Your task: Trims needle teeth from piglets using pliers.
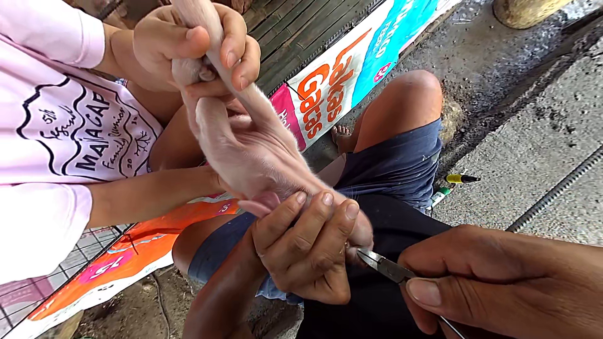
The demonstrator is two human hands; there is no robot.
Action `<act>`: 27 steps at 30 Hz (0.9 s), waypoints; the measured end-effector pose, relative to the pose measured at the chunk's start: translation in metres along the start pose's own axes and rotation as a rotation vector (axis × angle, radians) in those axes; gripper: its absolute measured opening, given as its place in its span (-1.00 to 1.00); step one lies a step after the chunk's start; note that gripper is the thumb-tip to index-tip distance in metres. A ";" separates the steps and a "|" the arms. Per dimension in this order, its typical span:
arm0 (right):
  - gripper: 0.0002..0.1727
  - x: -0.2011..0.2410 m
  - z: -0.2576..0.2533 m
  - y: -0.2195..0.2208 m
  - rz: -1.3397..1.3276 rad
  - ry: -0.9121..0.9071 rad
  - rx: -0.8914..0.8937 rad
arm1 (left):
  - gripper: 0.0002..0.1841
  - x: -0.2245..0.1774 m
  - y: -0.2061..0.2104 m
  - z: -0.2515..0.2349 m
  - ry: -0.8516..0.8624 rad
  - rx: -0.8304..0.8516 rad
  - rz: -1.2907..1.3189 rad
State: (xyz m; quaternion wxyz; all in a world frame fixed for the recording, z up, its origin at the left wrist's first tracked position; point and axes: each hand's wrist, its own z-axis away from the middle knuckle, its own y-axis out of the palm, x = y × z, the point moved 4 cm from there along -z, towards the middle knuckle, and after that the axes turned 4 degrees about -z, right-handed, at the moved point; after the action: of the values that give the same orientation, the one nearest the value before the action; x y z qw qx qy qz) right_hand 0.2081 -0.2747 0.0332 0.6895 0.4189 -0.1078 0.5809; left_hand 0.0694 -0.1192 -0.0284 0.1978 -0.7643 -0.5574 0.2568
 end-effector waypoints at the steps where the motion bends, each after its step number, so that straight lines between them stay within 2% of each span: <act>1: -0.66 0.000 0.000 0.001 0.011 0.003 0.014 | -0.64 0.000 0.000 0.000 -0.002 0.008 -0.003; 5: -0.69 0.000 -0.001 0.003 0.037 -0.026 0.033 | -0.62 -0.001 -0.001 0.000 -0.033 0.021 0.009; 9: -0.68 0.008 0.003 0.003 0.028 -0.095 -0.051 | -0.59 -0.001 -0.002 0.000 -0.059 0.018 0.007; 14: -0.68 0.006 0.000 0.005 0.047 -0.017 -0.089 | -0.60 -0.001 0.001 0.000 -0.025 0.021 -0.009; 27: -0.67 0.008 -0.002 0.008 -0.012 0.024 -0.176 | -0.69 -0.001 0.012 -0.002 0.000 -0.052 -0.024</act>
State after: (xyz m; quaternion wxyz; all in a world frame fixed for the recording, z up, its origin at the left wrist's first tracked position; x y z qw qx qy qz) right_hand 0.2025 -0.2683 0.0408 0.7286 0.3501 -0.1475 0.5699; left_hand 0.0795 -0.1241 -0.0341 0.1808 -0.7626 -0.5729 0.2399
